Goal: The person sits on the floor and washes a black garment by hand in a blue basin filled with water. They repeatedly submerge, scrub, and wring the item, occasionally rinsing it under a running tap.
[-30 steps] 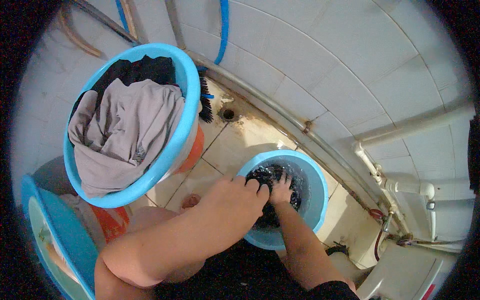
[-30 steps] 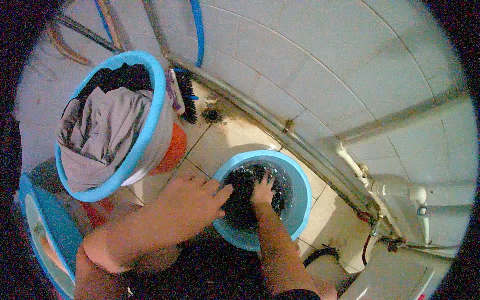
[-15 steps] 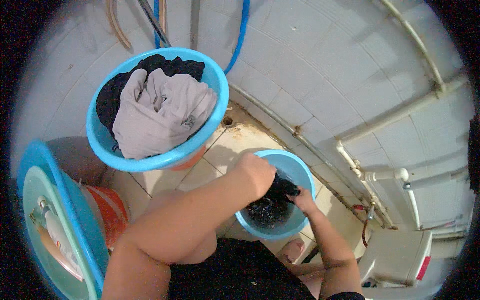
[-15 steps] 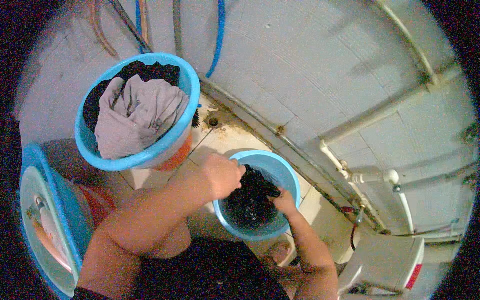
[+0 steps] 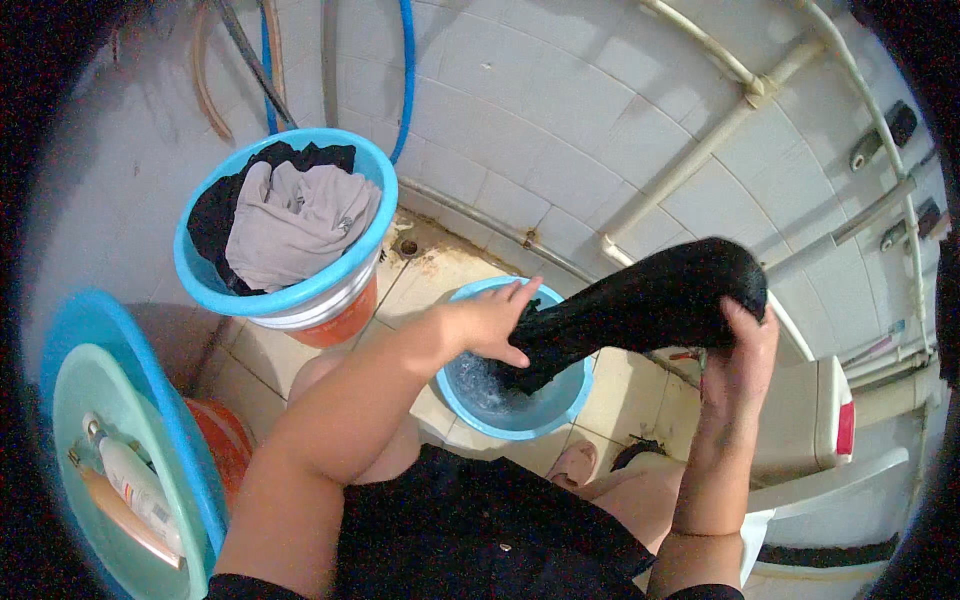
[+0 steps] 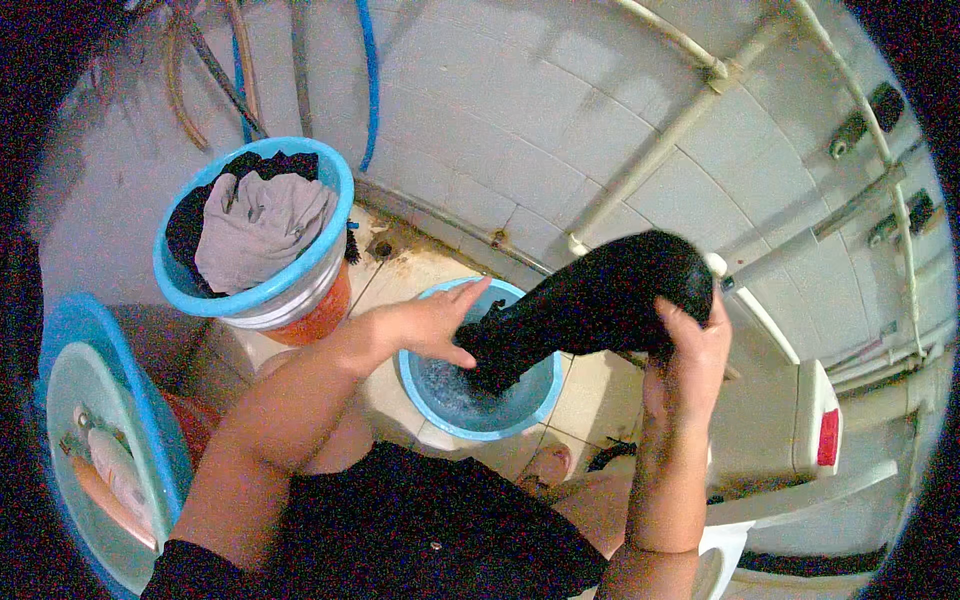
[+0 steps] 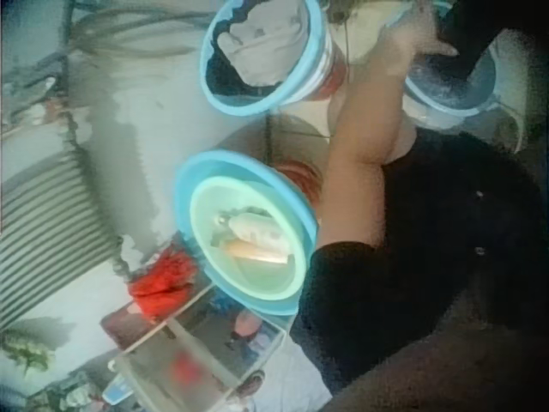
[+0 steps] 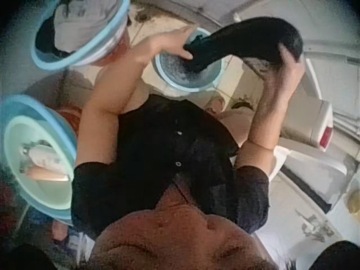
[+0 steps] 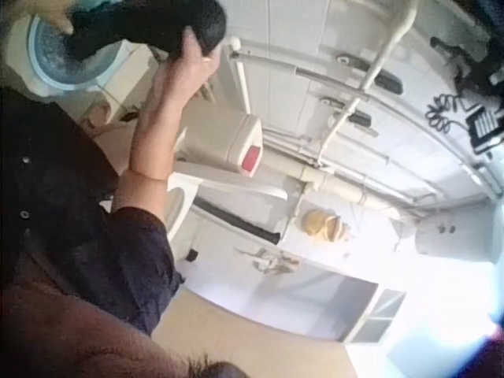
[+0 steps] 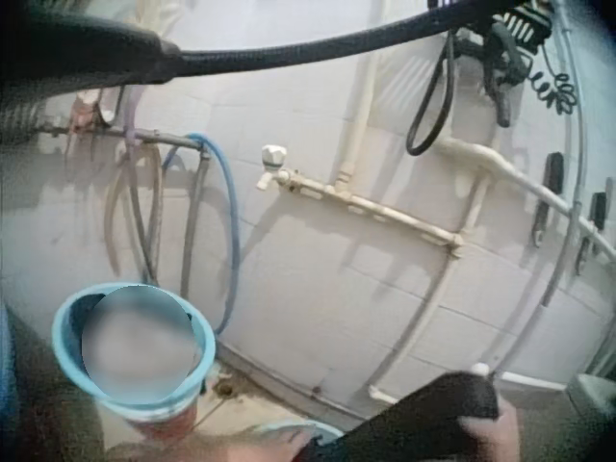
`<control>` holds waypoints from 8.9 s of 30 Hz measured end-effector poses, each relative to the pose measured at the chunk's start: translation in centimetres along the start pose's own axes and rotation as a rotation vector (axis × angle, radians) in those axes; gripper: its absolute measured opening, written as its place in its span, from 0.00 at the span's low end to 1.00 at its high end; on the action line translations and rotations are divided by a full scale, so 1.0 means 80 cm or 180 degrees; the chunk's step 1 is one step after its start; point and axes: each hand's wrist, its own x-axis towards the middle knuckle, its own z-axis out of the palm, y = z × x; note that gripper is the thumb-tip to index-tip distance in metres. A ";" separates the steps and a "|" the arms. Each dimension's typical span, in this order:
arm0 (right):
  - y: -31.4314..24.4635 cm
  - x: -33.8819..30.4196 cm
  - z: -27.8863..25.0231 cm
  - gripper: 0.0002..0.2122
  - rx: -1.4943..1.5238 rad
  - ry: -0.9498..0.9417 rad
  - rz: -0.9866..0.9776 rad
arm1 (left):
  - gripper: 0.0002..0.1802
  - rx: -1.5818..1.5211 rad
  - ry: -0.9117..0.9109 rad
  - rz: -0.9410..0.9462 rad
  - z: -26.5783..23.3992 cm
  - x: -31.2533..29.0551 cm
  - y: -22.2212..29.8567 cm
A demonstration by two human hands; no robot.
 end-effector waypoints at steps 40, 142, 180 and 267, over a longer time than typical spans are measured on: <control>0.218 0.022 -0.027 0.28 -0.0517 -0.0903 0.0471 | 0.24 -0.4045 0.2370 0.0081 -0.027 0.102 0.128; 0.234 0.063 -0.021 0.35 0.0478 -0.0133 0.1869 | 0.31 -0.4766 0.0293 -0.0815 0.052 0.097 0.072; 0.260 0.092 -0.054 0.19 -0.0019 0.1421 0.0753 | 0.52 -0.4202 -0.0174 -0.0609 0.042 0.063 0.088; 0.155 0.016 -0.034 0.39 0.3544 -0.1393 0.2041 | 0.34 -0.2069 0.3595 0.0163 0.001 0.084 0.108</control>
